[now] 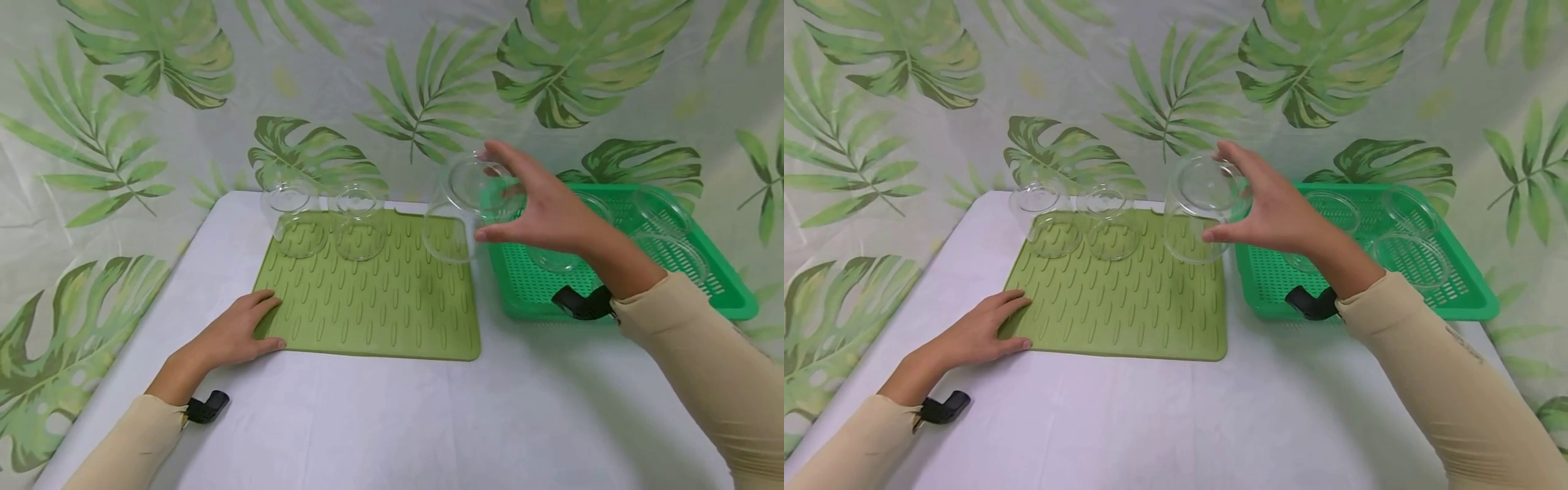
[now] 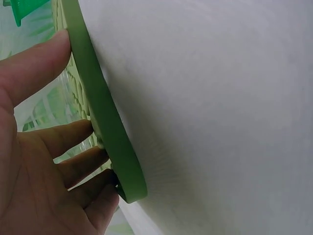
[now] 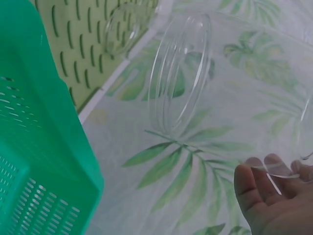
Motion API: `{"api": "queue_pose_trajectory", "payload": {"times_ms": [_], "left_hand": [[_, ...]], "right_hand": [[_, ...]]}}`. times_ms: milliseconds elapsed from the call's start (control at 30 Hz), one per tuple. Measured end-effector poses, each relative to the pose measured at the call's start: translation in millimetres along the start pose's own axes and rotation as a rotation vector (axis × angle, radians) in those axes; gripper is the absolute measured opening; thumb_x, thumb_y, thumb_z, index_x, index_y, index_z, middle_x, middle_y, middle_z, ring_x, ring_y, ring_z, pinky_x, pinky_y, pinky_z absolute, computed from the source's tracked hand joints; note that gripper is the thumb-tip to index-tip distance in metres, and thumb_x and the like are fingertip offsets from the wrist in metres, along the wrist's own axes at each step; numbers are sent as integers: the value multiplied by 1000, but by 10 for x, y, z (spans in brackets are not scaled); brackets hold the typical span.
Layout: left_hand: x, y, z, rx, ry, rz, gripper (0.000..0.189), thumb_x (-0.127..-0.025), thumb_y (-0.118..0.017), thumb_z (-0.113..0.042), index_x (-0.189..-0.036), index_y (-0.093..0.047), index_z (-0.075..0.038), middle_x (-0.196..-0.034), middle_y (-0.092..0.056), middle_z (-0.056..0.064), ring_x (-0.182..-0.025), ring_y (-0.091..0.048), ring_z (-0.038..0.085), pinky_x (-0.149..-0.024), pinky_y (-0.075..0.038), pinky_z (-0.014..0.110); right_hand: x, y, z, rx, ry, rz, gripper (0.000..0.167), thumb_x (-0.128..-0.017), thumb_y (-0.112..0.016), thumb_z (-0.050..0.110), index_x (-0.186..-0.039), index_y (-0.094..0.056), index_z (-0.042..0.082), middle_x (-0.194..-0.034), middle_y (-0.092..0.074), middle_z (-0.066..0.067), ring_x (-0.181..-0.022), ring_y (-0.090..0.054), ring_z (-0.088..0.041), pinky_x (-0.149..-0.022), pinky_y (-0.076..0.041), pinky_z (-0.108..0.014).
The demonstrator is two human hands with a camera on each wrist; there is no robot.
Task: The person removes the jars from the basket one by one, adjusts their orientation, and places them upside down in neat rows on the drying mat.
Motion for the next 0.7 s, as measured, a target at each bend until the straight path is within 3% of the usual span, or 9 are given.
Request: {"api": "queue_pose_trajectory", "payload": {"times_ms": [267,467,700], "left_hand": [[13,19,-13,8,7,-1,76,-85,-76,-36,-142,-47,5,-150,-40,30,-137,-38,52,-111,-36,64],[7,-6,5,9,14,5,76,-86,-75,-36,-143,-46,4,-151,-39,29,-138,-37,51,-111,-36,64],[7,-6,6,10,24,5,76,-85,-76,-35,-143,-46,4,-151,-39,29,-139,-36,51,-111,-36,64]], "right_hand": [[-180,-160,-101,-30,-10,85,108,-80,-84,22,-161,-12,21,-159,-32,-8,-147,-34,-31,-110,-40,-56],[-270,-254,-243,-46,-76,144,109,-82,-82,27,-161,-8,22,-161,-28,-9,-150,-30,-31,-111,-39,-58],[-387,-337,-350,-11,-104,165,110,-82,-81,35,-161,-6,21,-163,-25,-10,-150,-30,-32,-111,-38,-58]]}}
Point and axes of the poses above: each hand's wrist, its own x-axis away from the middle knuckle, its own y-axis out of the back of the hand, z = x × y, the point moved 10 cm from there along -x, towards the middle knuckle
